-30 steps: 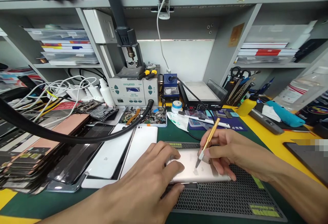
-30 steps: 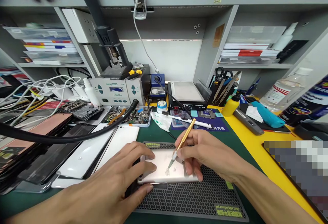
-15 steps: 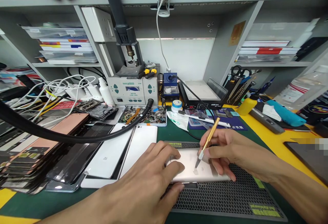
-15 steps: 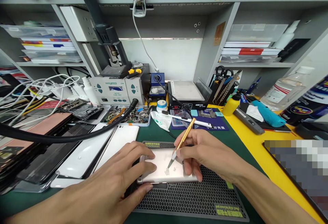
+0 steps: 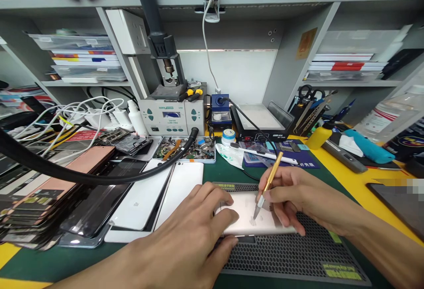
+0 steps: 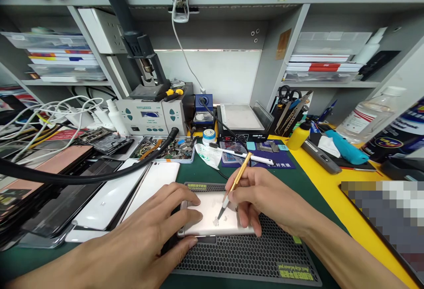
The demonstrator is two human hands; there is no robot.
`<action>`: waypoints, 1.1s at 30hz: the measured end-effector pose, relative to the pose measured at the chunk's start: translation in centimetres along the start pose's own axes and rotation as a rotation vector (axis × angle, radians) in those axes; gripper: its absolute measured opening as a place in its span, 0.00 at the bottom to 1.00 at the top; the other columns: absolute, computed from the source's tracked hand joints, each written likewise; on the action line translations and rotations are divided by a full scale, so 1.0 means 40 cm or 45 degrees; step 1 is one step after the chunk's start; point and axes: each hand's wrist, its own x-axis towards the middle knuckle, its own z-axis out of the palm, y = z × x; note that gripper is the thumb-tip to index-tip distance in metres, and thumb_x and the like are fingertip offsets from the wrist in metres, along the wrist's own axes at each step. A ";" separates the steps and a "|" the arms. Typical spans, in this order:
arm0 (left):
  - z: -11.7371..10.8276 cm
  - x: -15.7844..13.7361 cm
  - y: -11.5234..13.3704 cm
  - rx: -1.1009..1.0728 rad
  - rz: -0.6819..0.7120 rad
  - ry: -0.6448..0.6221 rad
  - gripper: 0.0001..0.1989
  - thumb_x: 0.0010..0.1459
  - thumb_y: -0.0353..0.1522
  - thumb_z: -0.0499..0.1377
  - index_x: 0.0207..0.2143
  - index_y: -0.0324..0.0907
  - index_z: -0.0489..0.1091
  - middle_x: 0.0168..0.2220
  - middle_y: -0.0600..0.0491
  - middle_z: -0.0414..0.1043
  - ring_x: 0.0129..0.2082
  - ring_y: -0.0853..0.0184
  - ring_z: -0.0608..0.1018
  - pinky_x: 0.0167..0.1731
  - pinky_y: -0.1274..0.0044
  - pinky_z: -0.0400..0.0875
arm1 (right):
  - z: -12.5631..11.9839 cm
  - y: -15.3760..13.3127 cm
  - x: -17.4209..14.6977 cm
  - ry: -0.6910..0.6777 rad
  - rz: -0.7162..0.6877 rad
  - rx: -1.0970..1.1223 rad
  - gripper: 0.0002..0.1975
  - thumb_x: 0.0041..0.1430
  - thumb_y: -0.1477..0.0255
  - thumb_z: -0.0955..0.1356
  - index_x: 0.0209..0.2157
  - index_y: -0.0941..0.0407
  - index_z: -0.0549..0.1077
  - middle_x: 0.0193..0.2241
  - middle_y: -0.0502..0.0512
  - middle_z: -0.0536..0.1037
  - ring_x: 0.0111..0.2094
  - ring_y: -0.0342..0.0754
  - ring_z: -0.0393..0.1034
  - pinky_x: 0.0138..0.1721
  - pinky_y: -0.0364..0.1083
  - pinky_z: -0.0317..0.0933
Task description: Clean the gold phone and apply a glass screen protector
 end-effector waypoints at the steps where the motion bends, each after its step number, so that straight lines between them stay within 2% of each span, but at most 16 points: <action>1: 0.000 0.000 0.000 -0.001 -0.002 0.001 0.08 0.68 0.30 0.57 0.49 0.44 0.69 0.53 0.48 0.65 0.58 0.56 0.66 0.56 0.62 0.69 | 0.001 0.000 0.001 -0.006 -0.001 0.002 0.07 0.56 0.72 0.73 0.34 0.56 0.71 0.15 0.46 0.73 0.15 0.41 0.64 0.12 0.37 0.61; 9: -0.001 -0.004 0.000 0.008 0.006 -0.002 0.07 0.67 0.30 0.58 0.48 0.44 0.70 0.53 0.47 0.66 0.57 0.55 0.67 0.56 0.61 0.69 | 0.005 -0.014 -0.001 0.001 0.021 -0.050 0.09 0.57 0.69 0.73 0.34 0.56 0.70 0.14 0.48 0.74 0.14 0.41 0.63 0.14 0.38 0.62; 19: -0.001 -0.002 -0.002 0.019 0.014 -0.001 0.07 0.68 0.30 0.58 0.48 0.44 0.69 0.53 0.47 0.66 0.56 0.56 0.67 0.56 0.61 0.69 | 0.001 -0.002 0.002 -0.009 -0.014 -0.038 0.06 0.58 0.72 0.71 0.35 0.57 0.70 0.14 0.47 0.74 0.14 0.41 0.62 0.13 0.37 0.62; 33: -0.002 -0.004 0.002 0.030 0.030 -0.008 0.08 0.68 0.30 0.57 0.49 0.44 0.69 0.52 0.48 0.66 0.55 0.57 0.67 0.57 0.60 0.68 | 0.002 0.008 -0.001 -0.030 -0.061 -0.134 0.06 0.61 0.70 0.70 0.37 0.55 0.69 0.16 0.48 0.74 0.16 0.42 0.64 0.14 0.39 0.61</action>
